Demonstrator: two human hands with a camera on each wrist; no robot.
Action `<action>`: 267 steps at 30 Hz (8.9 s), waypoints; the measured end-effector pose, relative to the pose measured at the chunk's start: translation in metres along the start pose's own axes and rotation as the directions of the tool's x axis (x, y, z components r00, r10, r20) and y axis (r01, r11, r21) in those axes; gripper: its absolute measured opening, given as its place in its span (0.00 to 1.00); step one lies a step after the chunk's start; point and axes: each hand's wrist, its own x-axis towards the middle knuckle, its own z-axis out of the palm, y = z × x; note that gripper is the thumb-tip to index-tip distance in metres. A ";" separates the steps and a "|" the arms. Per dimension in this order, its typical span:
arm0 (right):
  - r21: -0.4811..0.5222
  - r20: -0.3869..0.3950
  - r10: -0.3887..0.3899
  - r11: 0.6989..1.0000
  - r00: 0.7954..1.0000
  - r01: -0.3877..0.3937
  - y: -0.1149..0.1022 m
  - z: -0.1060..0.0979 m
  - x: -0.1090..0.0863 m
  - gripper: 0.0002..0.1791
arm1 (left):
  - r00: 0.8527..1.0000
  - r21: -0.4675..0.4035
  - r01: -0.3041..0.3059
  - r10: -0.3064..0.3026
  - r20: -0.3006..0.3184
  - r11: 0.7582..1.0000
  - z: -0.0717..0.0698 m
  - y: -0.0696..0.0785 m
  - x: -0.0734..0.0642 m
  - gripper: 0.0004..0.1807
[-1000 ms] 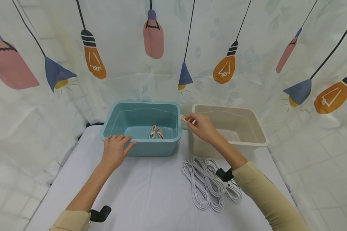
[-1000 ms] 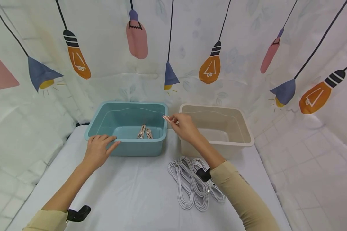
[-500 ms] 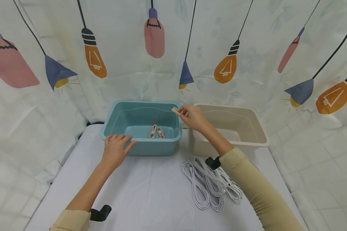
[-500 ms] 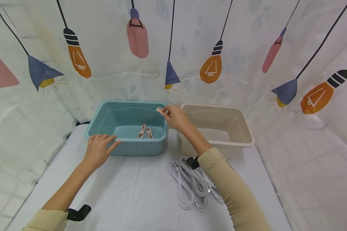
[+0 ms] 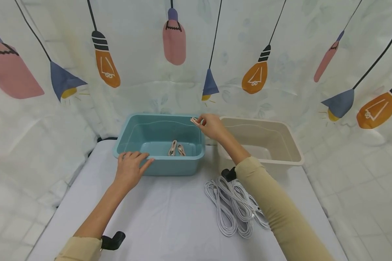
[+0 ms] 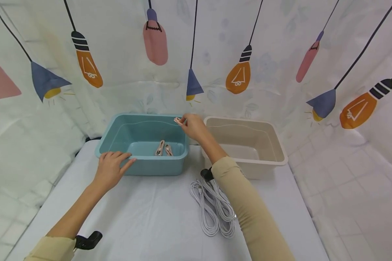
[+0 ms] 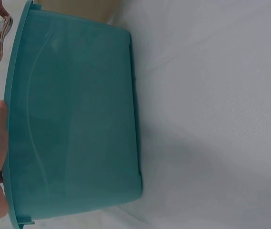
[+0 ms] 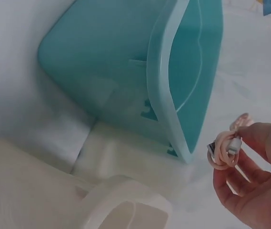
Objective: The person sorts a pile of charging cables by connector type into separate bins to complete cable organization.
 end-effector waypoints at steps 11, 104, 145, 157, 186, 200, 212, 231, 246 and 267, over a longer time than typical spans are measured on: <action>-0.010 -0.005 0.042 0.999 0.999 -0.042 -0.005 0.008 0.016 0.13 | 1.000 -0.002 -0.009 0.009 -0.028 1.000 -0.001 0.000 0.001 0.18; 0.114 -0.349 -0.076 0.986 0.934 0.122 0.091 0.039 -0.191 0.13 | 0.953 0.125 -0.295 0.300 -0.030 0.947 0.027 0.103 0.064 0.25; 0.097 -0.240 0.151 0.987 0.959 -0.132 0.137 0.145 -0.227 0.19 | 0.827 -0.120 -0.560 0.562 -0.015 0.820 0.079 0.176 0.086 0.25; 0.028 -0.233 0.190 0.982 0.954 -0.189 0.136 0.155 -0.227 0.22 | 0.827 -0.270 -0.535 0.561 0.024 0.800 0.092 0.185 0.091 0.21; 0.040 -0.256 0.171 0.985 0.952 -0.166 0.117 0.096 -0.251 0.19 | 0.847 -0.361 -0.461 0.523 0.092 0.810 0.097 0.190 0.104 0.08; -0.008 -0.282 0.132 0.990 0.950 -0.140 0.110 0.058 -0.268 0.19 | 0.857 -0.365 -0.438 0.504 0.107 0.822 0.095 0.191 0.104 0.08; -0.046 -0.321 0.070 0.995 0.944 -0.090 0.108 0.026 -0.277 0.20 | 0.860 -0.382 -0.419 0.495 0.125 0.824 0.096 0.192 0.105 0.07; -0.074 -0.415 -0.023 0.997 0.909 -0.008 0.109 -0.022 -0.265 0.19 | 0.864 -0.376 -0.394 0.478 0.160 0.838 0.093 0.194 0.105 0.09; -0.083 -0.394 -0.050 0.996 0.918 0.018 0.128 -0.066 -0.224 0.17 | 0.866 -0.376 -0.372 0.463 0.190 0.849 0.094 0.195 0.108 0.08; -0.101 -0.331 -0.002 0.994 0.944 -0.034 0.147 -0.085 -0.161 0.16 | 0.864 -0.364 -0.372 0.462 0.200 0.854 0.093 0.195 0.108 0.07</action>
